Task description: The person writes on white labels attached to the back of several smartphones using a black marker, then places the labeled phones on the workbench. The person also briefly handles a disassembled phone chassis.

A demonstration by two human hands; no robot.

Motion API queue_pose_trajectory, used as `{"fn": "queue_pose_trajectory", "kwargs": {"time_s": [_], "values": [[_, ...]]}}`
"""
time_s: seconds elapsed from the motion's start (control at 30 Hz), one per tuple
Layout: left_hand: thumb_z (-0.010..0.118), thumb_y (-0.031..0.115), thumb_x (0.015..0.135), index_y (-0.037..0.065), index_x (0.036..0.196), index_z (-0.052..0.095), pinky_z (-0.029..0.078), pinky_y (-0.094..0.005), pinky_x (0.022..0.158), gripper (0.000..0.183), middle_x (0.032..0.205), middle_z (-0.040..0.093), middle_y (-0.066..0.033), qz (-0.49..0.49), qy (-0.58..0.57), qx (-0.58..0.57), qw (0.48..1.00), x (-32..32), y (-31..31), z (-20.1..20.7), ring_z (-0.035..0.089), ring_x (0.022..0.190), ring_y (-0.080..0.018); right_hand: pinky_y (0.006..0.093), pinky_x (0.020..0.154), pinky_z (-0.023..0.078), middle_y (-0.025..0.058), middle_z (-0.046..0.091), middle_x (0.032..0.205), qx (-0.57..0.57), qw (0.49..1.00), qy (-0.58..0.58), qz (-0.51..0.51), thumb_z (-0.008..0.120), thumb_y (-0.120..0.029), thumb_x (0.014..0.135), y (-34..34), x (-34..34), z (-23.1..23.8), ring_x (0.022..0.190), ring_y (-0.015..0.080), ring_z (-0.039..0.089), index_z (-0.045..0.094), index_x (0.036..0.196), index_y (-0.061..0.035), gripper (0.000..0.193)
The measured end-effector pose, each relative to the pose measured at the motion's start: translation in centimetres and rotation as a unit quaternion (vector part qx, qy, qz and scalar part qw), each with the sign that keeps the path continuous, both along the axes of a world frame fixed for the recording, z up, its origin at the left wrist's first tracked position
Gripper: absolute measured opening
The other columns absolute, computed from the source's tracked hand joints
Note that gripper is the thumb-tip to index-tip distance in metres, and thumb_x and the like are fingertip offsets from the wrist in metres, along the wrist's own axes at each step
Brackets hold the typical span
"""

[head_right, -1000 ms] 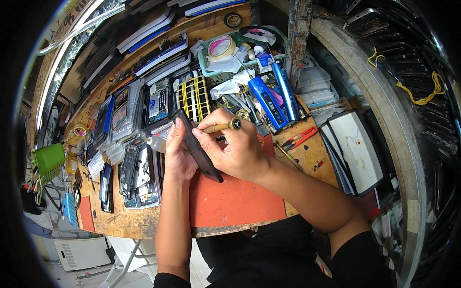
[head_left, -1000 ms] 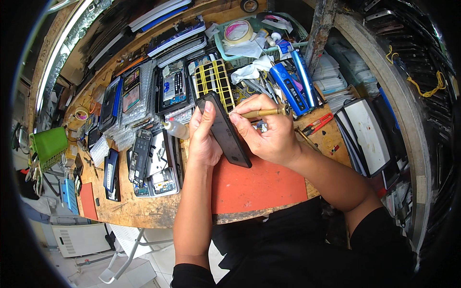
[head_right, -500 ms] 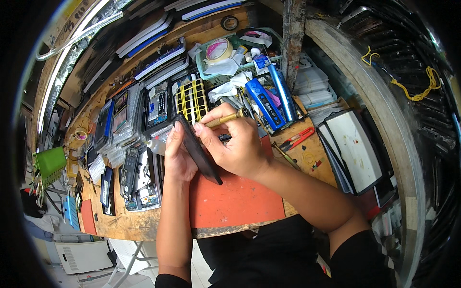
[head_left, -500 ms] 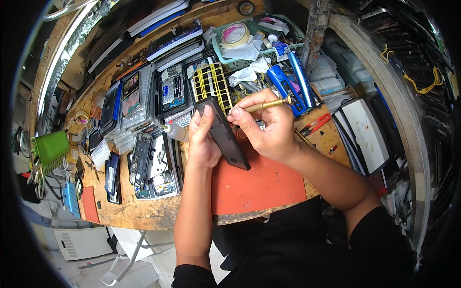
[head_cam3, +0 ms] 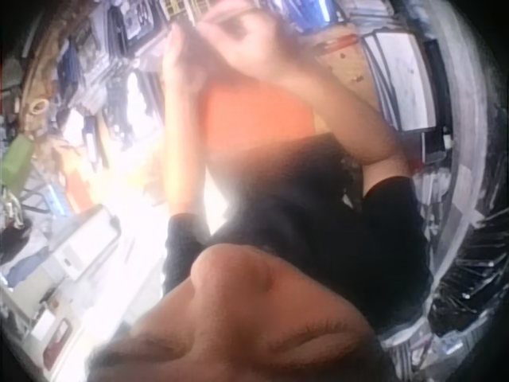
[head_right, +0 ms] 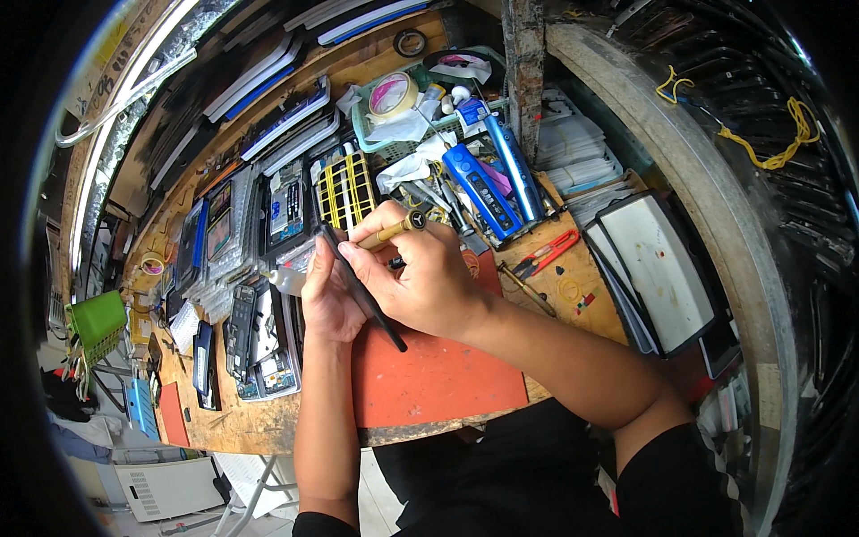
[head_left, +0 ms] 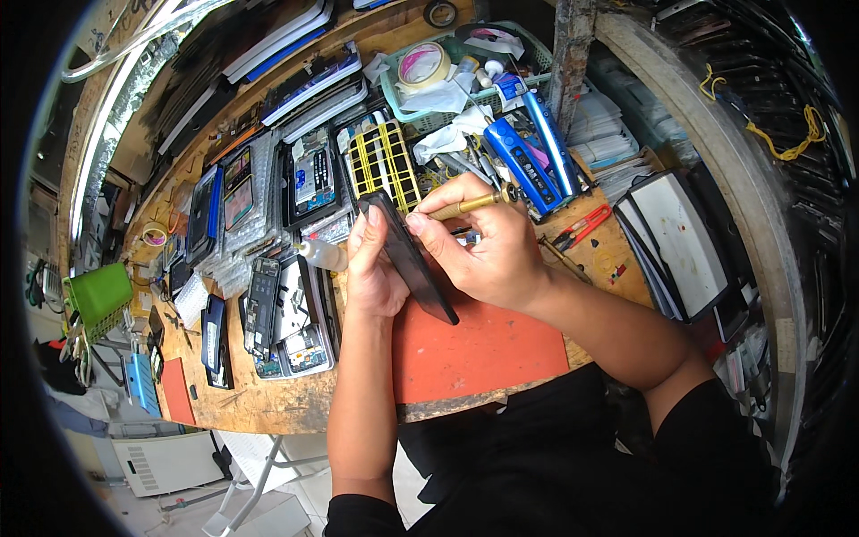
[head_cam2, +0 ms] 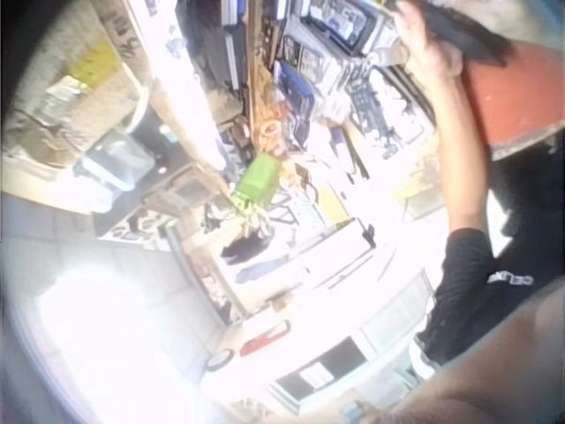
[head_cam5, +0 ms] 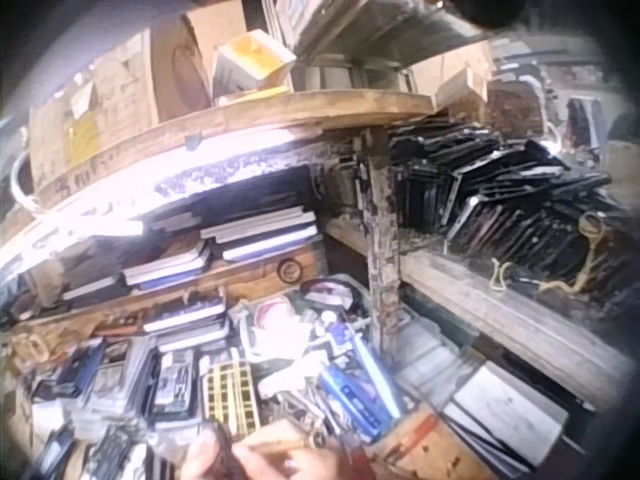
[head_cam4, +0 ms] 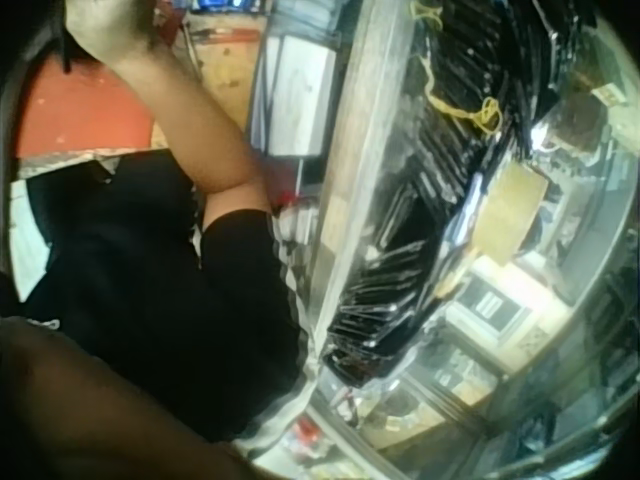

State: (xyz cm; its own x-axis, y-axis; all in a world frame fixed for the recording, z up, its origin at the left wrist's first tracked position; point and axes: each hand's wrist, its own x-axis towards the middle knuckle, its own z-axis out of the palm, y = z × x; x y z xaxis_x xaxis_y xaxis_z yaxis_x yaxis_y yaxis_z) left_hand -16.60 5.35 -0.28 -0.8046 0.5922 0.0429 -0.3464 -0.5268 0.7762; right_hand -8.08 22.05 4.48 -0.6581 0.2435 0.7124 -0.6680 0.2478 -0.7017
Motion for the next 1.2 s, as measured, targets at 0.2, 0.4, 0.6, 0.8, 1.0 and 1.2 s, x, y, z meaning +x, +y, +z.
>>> {"fn": "queue_pose_trajectory", "kwargs": {"time_s": [0.2,0.4,0.6,0.8,1.0,1.2], "values": [[0.055,0.043,0.110,0.002,0.125,0.058,0.057,-0.0532,0.102,0.044,0.133,0.064,-0.0278,0.020,0.005,-0.024,1.000,0.4,0.6,1.0,0.064,0.125,-0.0430,0.0285,0.073,0.062,0.0102,0.071,0.096,0.029,0.999,0.005,-0.020,0.073,0.001,0.096,0.1,-0.2,-0.1,0.084,0.0157,0.075,0.069,0.103,0.0044,0.009],[0.066,0.036,0.106,0.010,0.105,0.058,0.064,-0.0336,0.074,0.027,0.093,0.070,-0.0056,0.060,0.002,-0.029,0.998,1.4,1.4,2.4,0.072,0.082,-0.0160,0.0286,0.074,0.062,0.0104,0.071,0.097,0.027,0.999,0.005,-0.017,0.074,0.001,0.096,0.1,-0.3,-0.2,0.086,0.0157,0.074,0.069,0.104,0.0040,0.009],[0.064,0.034,0.107,0.009,0.108,0.058,0.064,-0.0333,0.075,0.027,0.097,0.071,-0.0068,0.058,0.005,-0.029,0.998,1.6,1.6,3.2,0.072,0.084,-0.0153,0.0277,0.075,0.062,0.0099,0.071,0.101,0.010,1.000,-0.010,-0.003,0.073,0.001,0.097,0.1,-0.3,-0.2,0.090,0.0147,0.073,0.069,0.105,0.0032,0.010],[0.064,0.035,0.107,0.008,0.110,0.059,0.063,-0.0328,0.075,0.028,0.100,0.072,-0.0074,0.057,0.004,-0.034,0.998,1.6,1.6,3.1,0.072,0.085,-0.0151,0.0276,0.076,0.062,0.0098,0.071,0.101,0.018,1.000,-0.016,0.000,0.073,0.001,0.097,0.2,-0.3,-0.5,0.089,0.0140,0.073,0.067,0.106,0.0034,0.011],[0.056,0.047,0.108,0.008,0.116,0.057,0.054,-0.0318,0.056,0.040,0.088,0.060,-0.0049,0.028,-0.011,-0.005,1.000,0.7,0.8,2.3,0.062,0.065,-0.0190,0.0270,0.065,0.058,0.0069,0.070,0.086,-0.144,0.989,-0.012,-0.006,0.071,-0.008,0.101,1.5,-2.0,-0.6,0.076,0.0118,0.072,0.064,0.098,-0.0010,0.010],[0.052,0.059,0.107,0.006,0.116,0.051,0.044,-0.0287,0.045,0.053,0.079,0.048,-0.0038,-0.112,-0.012,0.190,0.975,0.9,0.2,2.2,0.051,0.057,-0.0159,0.0293,0.072,0.056,0.0084,0.070,0.088,-0.043,0.990,-0.116,-0.065,0.050,-0.024,0.113,3.0,-2.9,-1.4,0.078,0.0150,0.069,0.061,0.102,-0.0001,0.028]]}}
